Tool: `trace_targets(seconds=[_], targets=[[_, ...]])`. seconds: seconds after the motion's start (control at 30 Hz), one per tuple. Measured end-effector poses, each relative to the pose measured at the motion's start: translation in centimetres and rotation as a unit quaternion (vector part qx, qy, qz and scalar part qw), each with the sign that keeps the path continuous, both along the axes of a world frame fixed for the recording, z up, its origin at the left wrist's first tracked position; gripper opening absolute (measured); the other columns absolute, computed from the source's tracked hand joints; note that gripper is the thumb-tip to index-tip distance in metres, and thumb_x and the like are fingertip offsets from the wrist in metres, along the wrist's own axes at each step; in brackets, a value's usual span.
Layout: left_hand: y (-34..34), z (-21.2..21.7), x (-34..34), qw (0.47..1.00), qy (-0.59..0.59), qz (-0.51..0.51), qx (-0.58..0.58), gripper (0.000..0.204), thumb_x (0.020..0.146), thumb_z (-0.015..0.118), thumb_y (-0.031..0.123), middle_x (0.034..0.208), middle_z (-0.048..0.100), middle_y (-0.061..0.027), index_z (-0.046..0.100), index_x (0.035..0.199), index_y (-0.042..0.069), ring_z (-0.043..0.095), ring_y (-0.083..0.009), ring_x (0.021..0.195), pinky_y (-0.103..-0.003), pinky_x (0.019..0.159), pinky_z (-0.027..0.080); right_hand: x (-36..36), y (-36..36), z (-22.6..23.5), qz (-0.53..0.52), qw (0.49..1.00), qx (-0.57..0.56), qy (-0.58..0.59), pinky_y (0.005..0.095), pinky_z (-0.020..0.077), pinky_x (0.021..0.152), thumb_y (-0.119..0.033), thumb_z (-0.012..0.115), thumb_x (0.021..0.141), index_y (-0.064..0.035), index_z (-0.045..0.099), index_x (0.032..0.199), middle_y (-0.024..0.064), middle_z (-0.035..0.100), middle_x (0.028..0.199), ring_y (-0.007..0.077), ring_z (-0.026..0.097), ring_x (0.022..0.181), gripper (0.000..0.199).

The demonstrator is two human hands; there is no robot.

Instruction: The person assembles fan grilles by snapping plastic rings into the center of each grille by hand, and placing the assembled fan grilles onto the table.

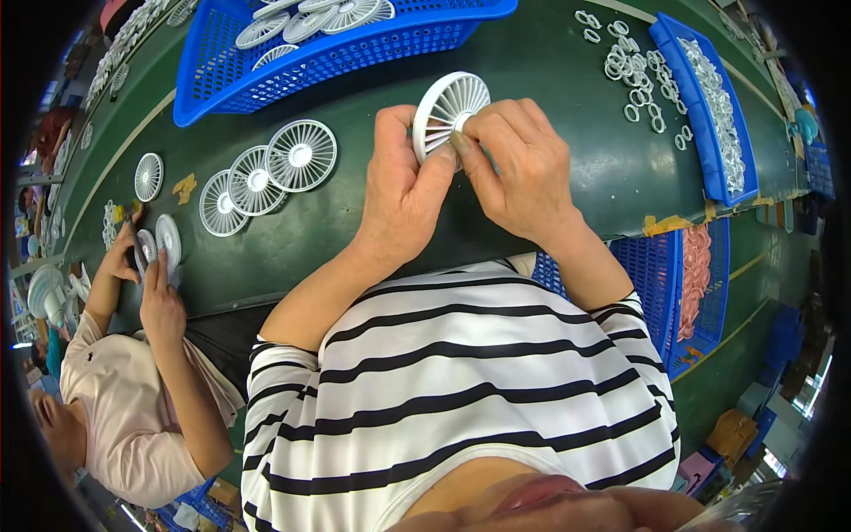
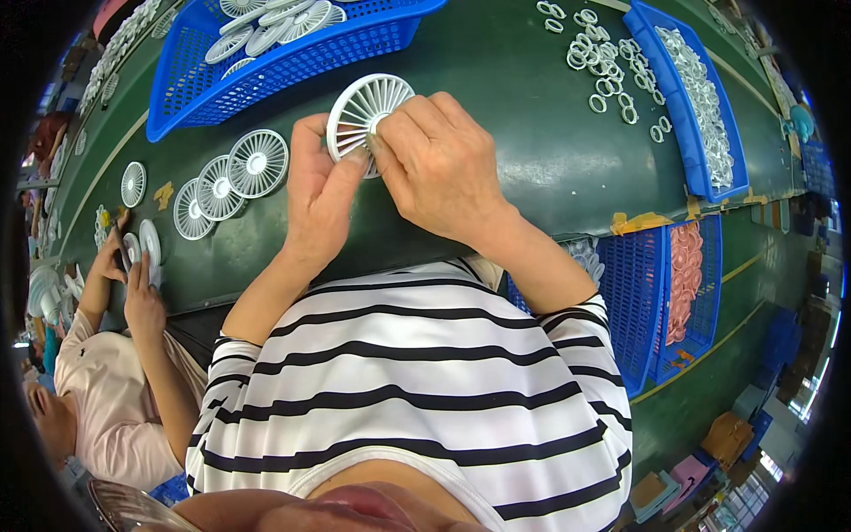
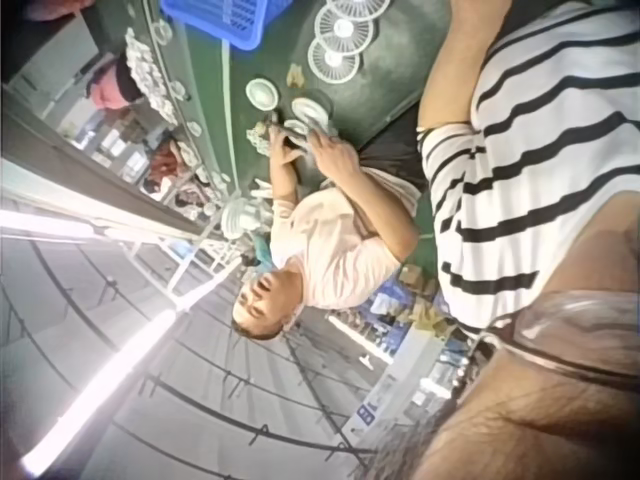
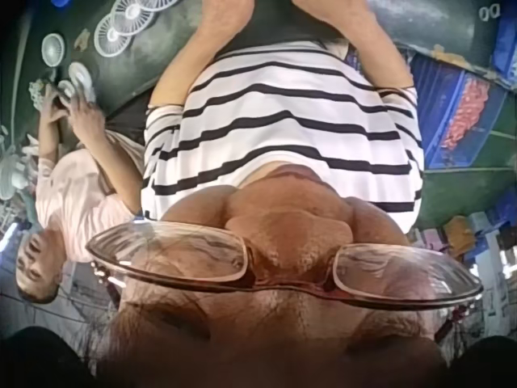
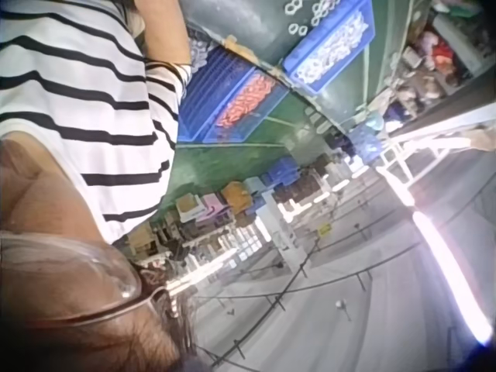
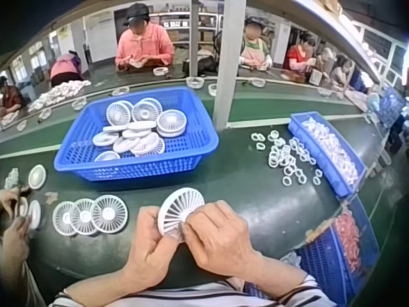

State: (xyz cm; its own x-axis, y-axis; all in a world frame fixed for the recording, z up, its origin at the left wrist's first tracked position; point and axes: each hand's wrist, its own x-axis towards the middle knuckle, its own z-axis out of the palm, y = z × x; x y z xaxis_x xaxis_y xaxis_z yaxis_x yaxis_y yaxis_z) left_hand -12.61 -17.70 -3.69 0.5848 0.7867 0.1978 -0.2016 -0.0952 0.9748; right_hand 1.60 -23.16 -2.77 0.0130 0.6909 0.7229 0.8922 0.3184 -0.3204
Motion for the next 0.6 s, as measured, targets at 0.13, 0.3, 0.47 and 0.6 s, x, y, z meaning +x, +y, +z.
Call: trace_targets(seconds=[0.13, 0.3, 0.47, 0.6], targets=[[0.3, -0.5, 0.0, 1.0, 0.001, -0.01, -0.018, 0.027, 0.091, 0.05, 0.004, 0.102, 0.055, -0.0115, 0.037, 0.114, -0.002, 0.054, -0.012, 0.089, -0.027, 0.077, 0.047, -0.5, -0.4, -1.0, -0.03, 0.999, 0.003, 0.043, 0.0362, 0.0446, 0.067, -0.01, 0.069, 0.071, -0.0046, 0.06, 0.083, 0.0073, 0.059, 0.083, 0.0275, 0.055, 0.077, 0.016], [0.8, 1.3, -0.5, 0.979, -0.049, -0.069, -0.184, 0.041, 0.087, 0.052, 0.005, 0.114, 0.054, -0.0107, 0.039, 0.125, -0.004, 0.055, -0.014, 0.102, -0.03, 0.088, 0.046, 0.2, -1.2, 0.4, -0.091, 0.995, 0.02, 0.024, 0.0429, 0.0349, 0.094, -0.02, 0.073, 0.072, -0.0095, 0.067, 0.093, 0.0027, 0.064, 0.106, 0.026, 0.054, 0.107, 0.024], [0.2, 3.0, -1.8, 0.949, -0.027, -0.198, -0.243, 0.046, 0.087, 0.059, 0.008, 0.11, 0.059, -0.0108, 0.043, 0.128, -0.004, 0.058, -0.0137, 0.098, -0.028, 0.086, 0.048, 2.1, -2.6, 1.7, 0.09, 0.995, -0.039, -0.034, 0.0465, 0.0245, 0.107, -0.026, 0.072, 0.073, -0.0136, 0.072, 0.091, -0.0074, 0.061, 0.12, 0.0211, 0.045, 0.126, 0.022], [-0.7, 1.7, -1.4, 0.963, -0.008, -0.18, -0.2, 0.047, 0.086, 0.066, 0.013, 0.108, 0.061, -0.0075, 0.045, 0.126, -0.002, 0.059, -0.012, 0.095, -0.025, 0.084, 0.048, 3.1, -3.0, 0.5, 0.237, 0.957, -0.098, 0.137, 0.0465, 0.0275, 0.107, -0.016, 0.066, 0.081, -0.006, 0.07, 0.099, 0.0075, 0.057, 0.127, 0.0299, 0.043, 0.128, 0.021]])
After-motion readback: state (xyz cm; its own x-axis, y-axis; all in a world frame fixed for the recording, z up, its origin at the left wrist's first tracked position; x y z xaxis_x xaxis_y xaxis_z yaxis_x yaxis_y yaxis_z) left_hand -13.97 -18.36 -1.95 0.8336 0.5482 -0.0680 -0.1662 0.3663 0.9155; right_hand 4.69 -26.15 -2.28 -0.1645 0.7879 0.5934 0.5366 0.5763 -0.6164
